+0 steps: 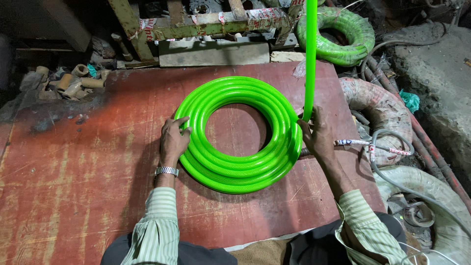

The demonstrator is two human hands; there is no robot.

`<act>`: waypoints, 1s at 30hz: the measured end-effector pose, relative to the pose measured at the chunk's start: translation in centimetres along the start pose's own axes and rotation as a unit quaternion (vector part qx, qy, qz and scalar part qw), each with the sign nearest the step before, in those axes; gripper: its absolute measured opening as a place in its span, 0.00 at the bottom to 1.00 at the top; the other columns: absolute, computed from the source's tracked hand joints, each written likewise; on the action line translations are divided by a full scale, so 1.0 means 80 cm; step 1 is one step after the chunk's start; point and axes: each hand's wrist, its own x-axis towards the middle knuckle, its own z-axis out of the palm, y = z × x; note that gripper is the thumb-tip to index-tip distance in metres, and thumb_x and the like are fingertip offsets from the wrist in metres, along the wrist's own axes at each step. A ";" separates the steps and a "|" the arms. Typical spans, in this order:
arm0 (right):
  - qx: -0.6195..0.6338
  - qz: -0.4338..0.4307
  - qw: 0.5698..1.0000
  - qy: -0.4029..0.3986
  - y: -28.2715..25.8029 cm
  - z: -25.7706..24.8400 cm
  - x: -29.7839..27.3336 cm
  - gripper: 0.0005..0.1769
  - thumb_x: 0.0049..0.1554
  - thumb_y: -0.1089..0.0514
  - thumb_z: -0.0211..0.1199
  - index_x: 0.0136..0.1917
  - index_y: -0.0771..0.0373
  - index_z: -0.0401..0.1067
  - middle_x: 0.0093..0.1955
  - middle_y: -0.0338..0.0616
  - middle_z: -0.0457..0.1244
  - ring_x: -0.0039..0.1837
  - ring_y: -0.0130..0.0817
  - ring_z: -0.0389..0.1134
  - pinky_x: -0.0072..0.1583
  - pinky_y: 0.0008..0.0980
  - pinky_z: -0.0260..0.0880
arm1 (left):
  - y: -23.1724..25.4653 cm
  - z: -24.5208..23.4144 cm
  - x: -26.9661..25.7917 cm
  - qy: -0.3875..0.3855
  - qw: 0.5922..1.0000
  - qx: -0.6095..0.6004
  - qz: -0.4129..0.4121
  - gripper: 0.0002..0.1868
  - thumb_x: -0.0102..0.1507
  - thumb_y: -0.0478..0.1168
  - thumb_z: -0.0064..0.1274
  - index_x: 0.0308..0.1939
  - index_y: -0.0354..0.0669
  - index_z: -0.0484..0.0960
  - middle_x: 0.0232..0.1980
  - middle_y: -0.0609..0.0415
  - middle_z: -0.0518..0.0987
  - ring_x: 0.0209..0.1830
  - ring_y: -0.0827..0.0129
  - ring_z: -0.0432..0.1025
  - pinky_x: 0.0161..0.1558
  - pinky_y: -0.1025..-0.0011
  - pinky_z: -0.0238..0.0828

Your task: The person coils a green hose by hand into a circular bundle on a wooden surface in a workshop area.

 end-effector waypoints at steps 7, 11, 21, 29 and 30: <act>0.002 -0.013 1.000 -0.014 -0.007 0.001 -0.015 0.25 0.59 0.69 0.65 0.67 0.71 0.62 0.50 0.65 0.67 0.55 0.64 0.70 0.52 0.63 0.73 | 0.008 -0.004 -0.002 -0.006 1.000 0.011 -0.022 0.21 0.62 0.39 0.59 0.59 0.58 0.83 0.50 0.45 0.74 0.49 0.51 0.75 0.59 0.51 0.70; -0.016 -0.046 0.999 -0.005 -0.007 0.006 -0.033 0.29 0.56 0.72 0.64 0.69 0.73 0.61 0.54 0.65 0.65 0.57 0.63 0.70 0.52 0.56 0.76 | 0.014 -0.005 -0.006 -0.006 0.999 0.025 -0.034 0.20 0.63 0.40 0.57 0.61 0.58 0.82 0.52 0.48 0.74 0.51 0.53 0.74 0.60 0.52 0.69; -0.095 -0.092 0.991 0.020 0.010 0.025 -0.072 0.28 0.56 0.68 0.63 0.69 0.72 0.62 0.55 0.62 0.62 0.53 0.59 0.71 0.49 0.45 0.80 | 0.048 0.006 -0.031 0.026 0.997 0.079 0.000 0.20 0.62 0.45 0.59 0.59 0.57 0.83 0.54 0.50 0.72 0.60 0.48 0.67 0.64 0.51 0.64; -0.151 -0.123 0.981 0.011 0.018 0.030 -0.083 0.29 0.55 0.65 0.64 0.69 0.70 0.64 0.57 0.59 0.63 0.61 0.59 0.68 0.60 0.50 0.73 | 0.078 0.011 -0.044 0.011 0.995 0.094 0.015 0.22 0.62 0.46 0.58 0.61 0.51 0.81 0.59 0.45 0.72 0.65 0.46 0.66 0.67 0.50 0.59; -0.147 -0.127 0.981 0.008 0.017 0.032 -0.082 0.29 0.55 0.65 0.64 0.68 0.68 0.65 0.58 0.58 0.63 0.62 0.58 0.68 0.62 0.50 0.71 | 0.088 0.008 -0.046 0.005 0.997 0.072 0.034 0.20 0.63 0.44 0.58 0.60 0.49 0.82 0.57 0.45 0.73 0.64 0.47 0.67 0.67 0.50 0.59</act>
